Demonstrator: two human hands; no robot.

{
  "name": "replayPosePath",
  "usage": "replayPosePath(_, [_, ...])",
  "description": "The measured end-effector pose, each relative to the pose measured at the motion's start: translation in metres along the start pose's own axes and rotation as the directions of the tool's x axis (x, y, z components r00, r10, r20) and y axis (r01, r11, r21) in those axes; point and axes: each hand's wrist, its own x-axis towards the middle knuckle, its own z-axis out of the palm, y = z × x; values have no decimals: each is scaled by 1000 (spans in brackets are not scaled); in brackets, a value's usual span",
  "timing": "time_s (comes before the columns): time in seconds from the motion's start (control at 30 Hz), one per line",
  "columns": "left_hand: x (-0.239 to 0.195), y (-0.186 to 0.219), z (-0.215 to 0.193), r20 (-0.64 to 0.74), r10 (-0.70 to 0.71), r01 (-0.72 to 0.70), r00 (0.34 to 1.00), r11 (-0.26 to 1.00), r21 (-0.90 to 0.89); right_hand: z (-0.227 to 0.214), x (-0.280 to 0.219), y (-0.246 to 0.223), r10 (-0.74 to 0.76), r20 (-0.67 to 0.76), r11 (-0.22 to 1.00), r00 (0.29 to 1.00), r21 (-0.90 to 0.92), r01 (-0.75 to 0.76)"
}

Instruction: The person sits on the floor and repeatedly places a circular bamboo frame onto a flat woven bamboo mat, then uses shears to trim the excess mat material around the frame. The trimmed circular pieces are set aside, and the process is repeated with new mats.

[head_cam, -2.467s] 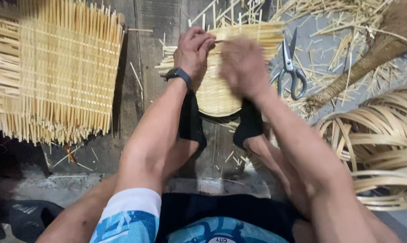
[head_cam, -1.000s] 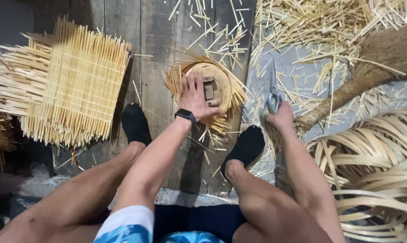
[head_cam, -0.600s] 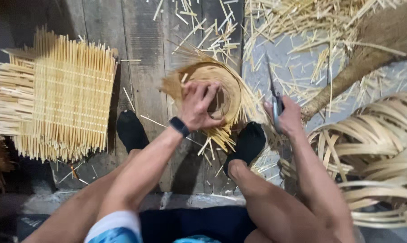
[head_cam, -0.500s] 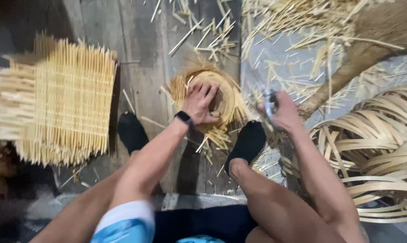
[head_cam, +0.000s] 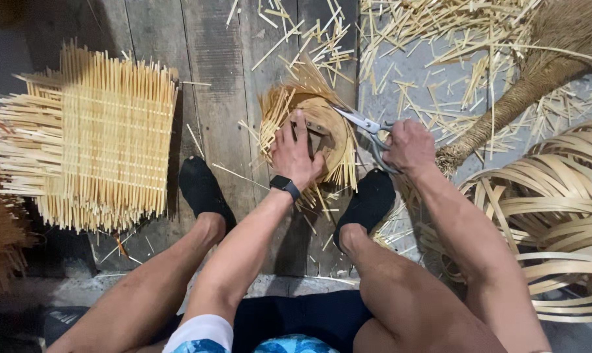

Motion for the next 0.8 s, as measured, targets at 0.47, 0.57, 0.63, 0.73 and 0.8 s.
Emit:
replayPosePath(0.47, [15, -19, -19, 189, 270, -270, 944, 963, -26, 4, 12, 16, -66, -32, 978, 997, -201, 58])
replayPosePath(0.57, [17, -26, -27, 218, 325, -319, 920, 946, -62, 0, 13, 9, -42, -150, 990, 988, -137, 21])
replayPosePath(0.63, [18, -30, -33, 222, 378, -370, 899, 926, -79, 0, 13, 5, -15, -4, 999, 1000, -36, 15])
replayPosePath(0.73, [23, -34, -37, 241, 442, -431, 864, 897, -99, 3, 13, 6, -59, -2, 997, 998, -42, 59])
replayPosePath(0.8, [28, -33, -37, 262, 432, -414, 863, 902, -123, 6, 15, 13, -118, -105, 989, 987, -105, 108])
